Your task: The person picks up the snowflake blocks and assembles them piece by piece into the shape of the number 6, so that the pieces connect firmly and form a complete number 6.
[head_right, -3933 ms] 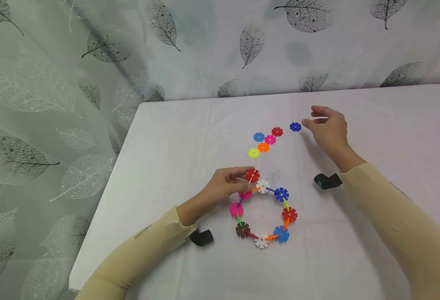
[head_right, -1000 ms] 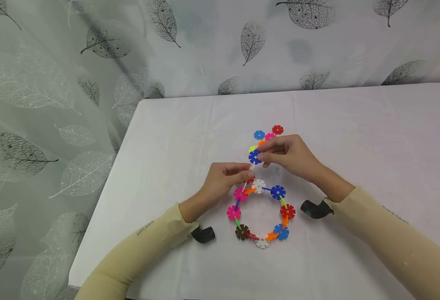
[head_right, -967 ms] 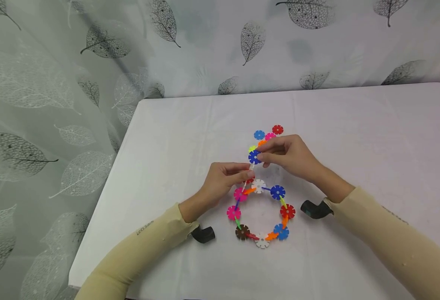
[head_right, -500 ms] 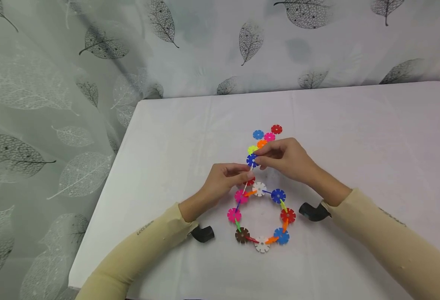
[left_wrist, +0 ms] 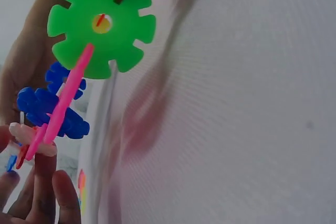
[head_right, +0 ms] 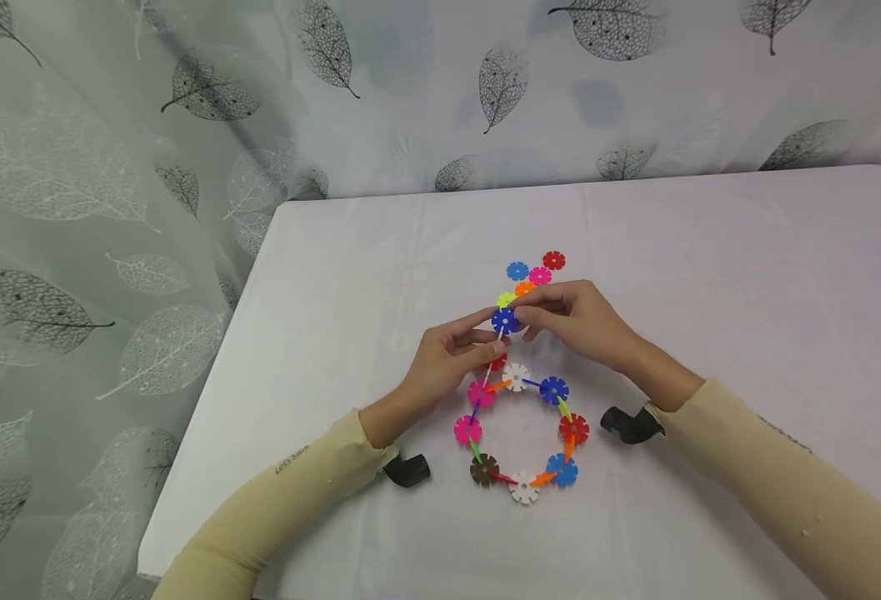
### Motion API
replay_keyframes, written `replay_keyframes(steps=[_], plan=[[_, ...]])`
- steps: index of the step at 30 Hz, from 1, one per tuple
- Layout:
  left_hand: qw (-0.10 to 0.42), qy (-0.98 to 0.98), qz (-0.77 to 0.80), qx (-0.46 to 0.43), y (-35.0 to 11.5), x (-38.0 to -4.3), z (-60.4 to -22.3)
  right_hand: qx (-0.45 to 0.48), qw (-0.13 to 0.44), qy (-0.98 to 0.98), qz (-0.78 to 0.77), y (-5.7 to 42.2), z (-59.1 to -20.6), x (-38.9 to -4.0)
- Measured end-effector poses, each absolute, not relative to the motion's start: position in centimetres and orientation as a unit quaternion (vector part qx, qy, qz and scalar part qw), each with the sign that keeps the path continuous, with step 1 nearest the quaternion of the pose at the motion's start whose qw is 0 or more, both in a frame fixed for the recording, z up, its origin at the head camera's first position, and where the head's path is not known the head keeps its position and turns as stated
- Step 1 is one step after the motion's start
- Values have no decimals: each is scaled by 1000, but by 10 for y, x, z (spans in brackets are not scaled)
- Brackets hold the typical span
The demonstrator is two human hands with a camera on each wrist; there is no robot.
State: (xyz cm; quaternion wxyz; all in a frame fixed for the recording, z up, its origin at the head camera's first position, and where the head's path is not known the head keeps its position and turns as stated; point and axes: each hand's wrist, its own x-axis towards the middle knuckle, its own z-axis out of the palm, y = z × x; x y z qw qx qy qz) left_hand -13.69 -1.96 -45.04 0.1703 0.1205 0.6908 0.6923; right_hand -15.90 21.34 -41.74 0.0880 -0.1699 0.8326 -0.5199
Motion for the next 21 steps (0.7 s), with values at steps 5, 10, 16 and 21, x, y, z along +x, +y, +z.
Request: replay_keyframes(steps=[5, 10, 16, 21], plan=[[158, 705, 679, 134, -22, -137, -452, -120, 13, 845, -522, 224, -425, -166], [155, 704, 679, 140, -25, -137, -452, -22, -72, 852, -517, 240, -429, -181], [164, 709, 673, 135, -27, -138, -453, 66, -59, 850, -520, 261, -431, -201], [169, 715, 667, 125, -29, -139, -453, 87, -3, 869, -487, 276, -437, -215]])
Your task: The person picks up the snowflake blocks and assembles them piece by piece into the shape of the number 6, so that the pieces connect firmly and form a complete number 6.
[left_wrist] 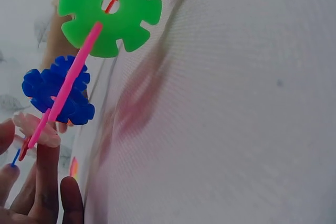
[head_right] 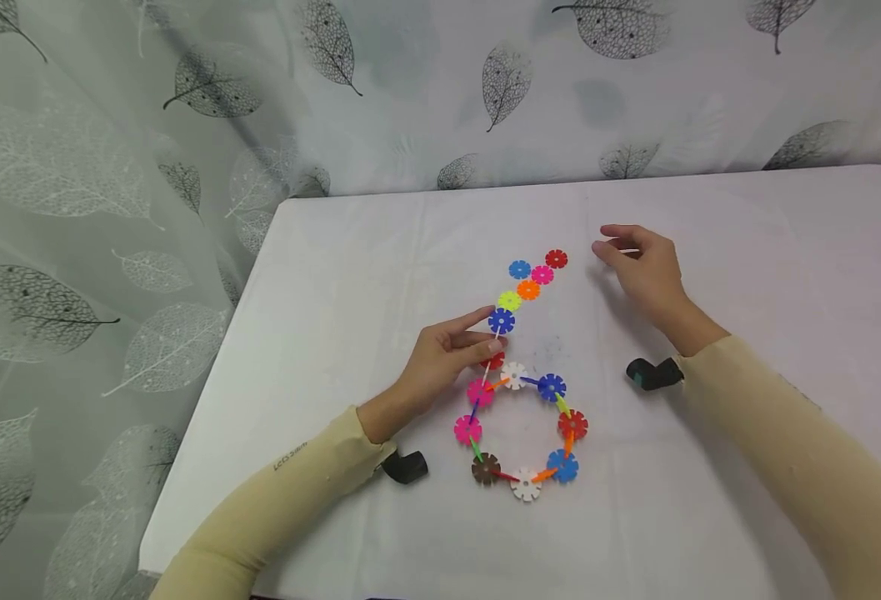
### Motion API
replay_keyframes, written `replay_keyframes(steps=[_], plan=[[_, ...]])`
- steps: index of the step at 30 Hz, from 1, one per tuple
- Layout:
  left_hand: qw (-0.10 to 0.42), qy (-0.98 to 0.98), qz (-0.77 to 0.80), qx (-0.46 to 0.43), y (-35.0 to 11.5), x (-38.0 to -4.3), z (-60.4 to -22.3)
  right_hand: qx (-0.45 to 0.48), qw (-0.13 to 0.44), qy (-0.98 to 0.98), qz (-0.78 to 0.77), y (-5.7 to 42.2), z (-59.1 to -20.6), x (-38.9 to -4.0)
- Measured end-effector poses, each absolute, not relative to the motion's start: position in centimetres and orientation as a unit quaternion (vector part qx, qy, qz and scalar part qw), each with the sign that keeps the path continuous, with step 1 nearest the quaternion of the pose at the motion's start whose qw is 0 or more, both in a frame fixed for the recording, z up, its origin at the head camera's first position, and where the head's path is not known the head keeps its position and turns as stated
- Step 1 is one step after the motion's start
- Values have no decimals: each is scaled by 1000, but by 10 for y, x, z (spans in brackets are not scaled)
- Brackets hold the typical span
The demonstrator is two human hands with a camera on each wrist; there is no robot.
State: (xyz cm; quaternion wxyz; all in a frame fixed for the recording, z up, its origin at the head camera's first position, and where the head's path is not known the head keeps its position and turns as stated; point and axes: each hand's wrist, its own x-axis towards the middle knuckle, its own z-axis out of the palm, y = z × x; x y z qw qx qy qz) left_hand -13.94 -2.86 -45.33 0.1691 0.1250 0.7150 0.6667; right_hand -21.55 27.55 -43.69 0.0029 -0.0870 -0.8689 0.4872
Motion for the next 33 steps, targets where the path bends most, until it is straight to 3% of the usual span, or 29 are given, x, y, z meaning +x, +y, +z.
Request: replay_keyframes(steps=[5, 18, 33], plan=[[166, 711, 673, 123, -30, -140, -452, -77, -30, -885, 457, 281, -442, -226], [174, 706, 677, 114, -30, -140, -453, -16, -51, -932, 357, 268, -448, -236], [189, 703, 679, 101, -29, -140, -452, 47, -117, -945, 303, 252, -428, -246]])
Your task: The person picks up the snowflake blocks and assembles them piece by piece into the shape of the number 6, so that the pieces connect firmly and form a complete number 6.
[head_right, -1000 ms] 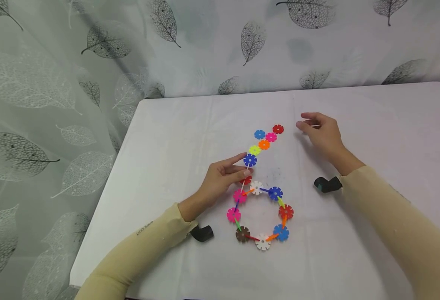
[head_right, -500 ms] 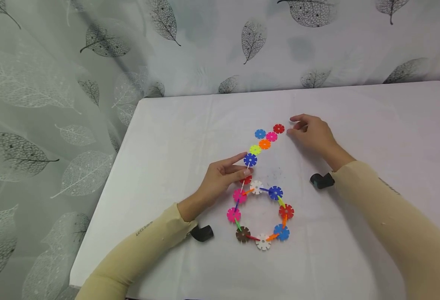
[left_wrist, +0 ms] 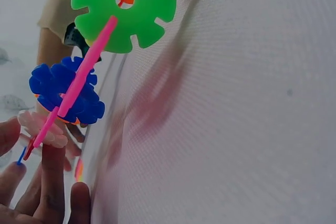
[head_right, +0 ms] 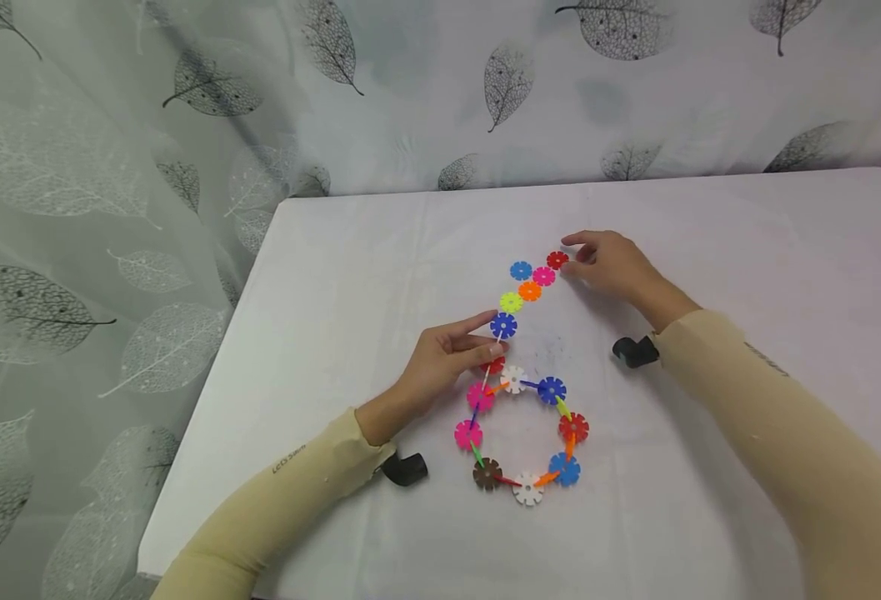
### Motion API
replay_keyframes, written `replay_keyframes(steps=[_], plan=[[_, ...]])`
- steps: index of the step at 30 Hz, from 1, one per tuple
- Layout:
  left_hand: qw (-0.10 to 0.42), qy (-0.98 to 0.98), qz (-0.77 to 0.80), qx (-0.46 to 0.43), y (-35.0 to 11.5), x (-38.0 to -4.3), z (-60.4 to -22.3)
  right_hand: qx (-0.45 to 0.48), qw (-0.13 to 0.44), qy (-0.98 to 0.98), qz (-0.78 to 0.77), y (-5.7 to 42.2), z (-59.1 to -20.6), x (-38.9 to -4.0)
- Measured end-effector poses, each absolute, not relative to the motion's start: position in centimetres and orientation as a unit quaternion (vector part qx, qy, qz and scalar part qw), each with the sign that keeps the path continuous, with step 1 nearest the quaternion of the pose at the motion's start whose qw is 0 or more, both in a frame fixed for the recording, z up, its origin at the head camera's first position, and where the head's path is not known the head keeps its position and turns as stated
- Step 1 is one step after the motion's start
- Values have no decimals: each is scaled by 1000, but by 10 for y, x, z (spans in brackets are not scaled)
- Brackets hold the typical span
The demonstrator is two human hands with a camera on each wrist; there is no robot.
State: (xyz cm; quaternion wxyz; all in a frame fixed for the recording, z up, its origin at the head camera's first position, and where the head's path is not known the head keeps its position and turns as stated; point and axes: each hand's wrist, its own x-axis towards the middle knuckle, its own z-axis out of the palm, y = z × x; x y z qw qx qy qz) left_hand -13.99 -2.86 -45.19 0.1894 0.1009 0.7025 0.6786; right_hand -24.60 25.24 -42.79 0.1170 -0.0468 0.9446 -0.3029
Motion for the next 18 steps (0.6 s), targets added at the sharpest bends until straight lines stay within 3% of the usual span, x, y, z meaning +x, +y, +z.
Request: replay_keyframes(steps=[7, 18], plan=[[189, 699, 682, 105, -29, -138, -453, -73, 97, 957, -262, 245, -430, -250], [183, 706, 675, 108, -30, -138, -451, -27, 57, 951, -303, 249, -430, -241]])
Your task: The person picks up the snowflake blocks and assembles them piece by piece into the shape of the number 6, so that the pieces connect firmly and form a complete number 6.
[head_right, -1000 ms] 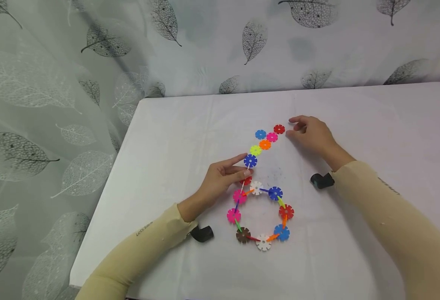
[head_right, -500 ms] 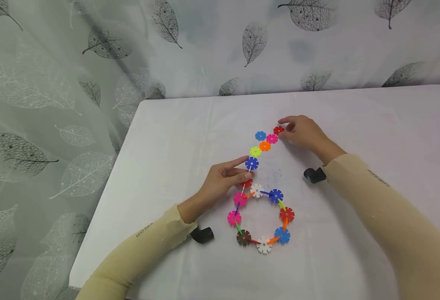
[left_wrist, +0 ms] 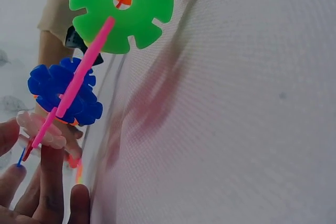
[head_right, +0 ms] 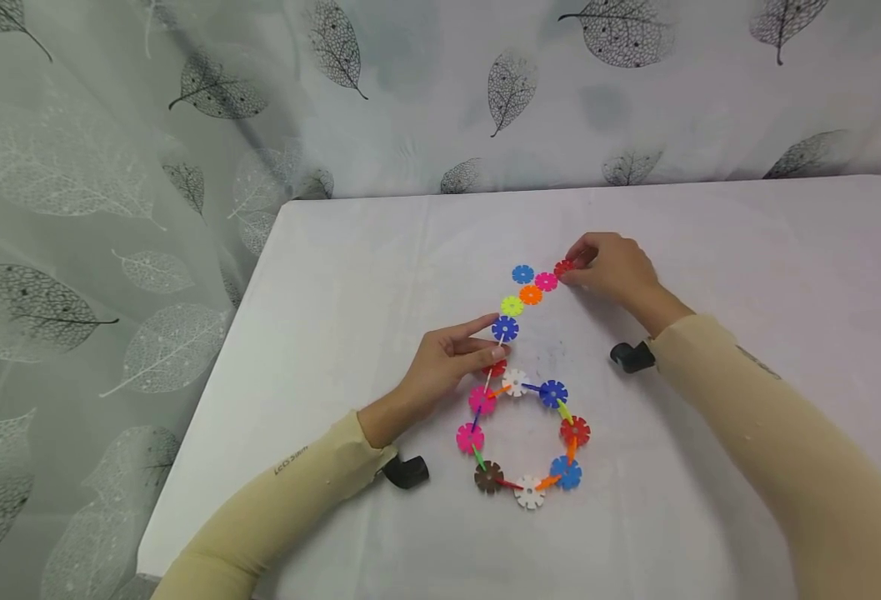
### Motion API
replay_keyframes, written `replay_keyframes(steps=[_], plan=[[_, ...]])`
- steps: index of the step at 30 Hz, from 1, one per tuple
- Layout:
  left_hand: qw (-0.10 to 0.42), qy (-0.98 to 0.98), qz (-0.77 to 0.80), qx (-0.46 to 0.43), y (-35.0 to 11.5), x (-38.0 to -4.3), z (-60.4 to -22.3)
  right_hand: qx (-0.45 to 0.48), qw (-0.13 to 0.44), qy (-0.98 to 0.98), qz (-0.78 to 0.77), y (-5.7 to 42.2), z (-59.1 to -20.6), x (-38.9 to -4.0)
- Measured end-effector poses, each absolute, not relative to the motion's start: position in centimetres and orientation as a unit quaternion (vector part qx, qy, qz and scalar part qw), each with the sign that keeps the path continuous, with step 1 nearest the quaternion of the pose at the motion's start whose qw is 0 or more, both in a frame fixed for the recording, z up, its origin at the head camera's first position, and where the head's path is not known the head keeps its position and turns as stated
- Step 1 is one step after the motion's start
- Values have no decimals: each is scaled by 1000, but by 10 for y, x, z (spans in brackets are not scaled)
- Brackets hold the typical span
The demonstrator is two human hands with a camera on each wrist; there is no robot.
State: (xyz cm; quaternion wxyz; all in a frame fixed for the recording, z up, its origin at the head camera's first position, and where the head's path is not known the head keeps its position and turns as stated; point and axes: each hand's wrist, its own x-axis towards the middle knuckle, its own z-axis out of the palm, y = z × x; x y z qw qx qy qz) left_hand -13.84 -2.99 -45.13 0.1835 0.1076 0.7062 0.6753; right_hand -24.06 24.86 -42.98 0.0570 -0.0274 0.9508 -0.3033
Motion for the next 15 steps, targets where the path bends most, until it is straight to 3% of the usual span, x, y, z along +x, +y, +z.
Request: replay_keyframes(steps=[7, 15], plan=[[185, 704, 677, 107, -30, -138, -450, -31, 49, 942, -330, 253, -425, -230], [184, 702, 681, 95, -30, -137, -448, -77, 106, 912, -389, 247, -426, -207]])
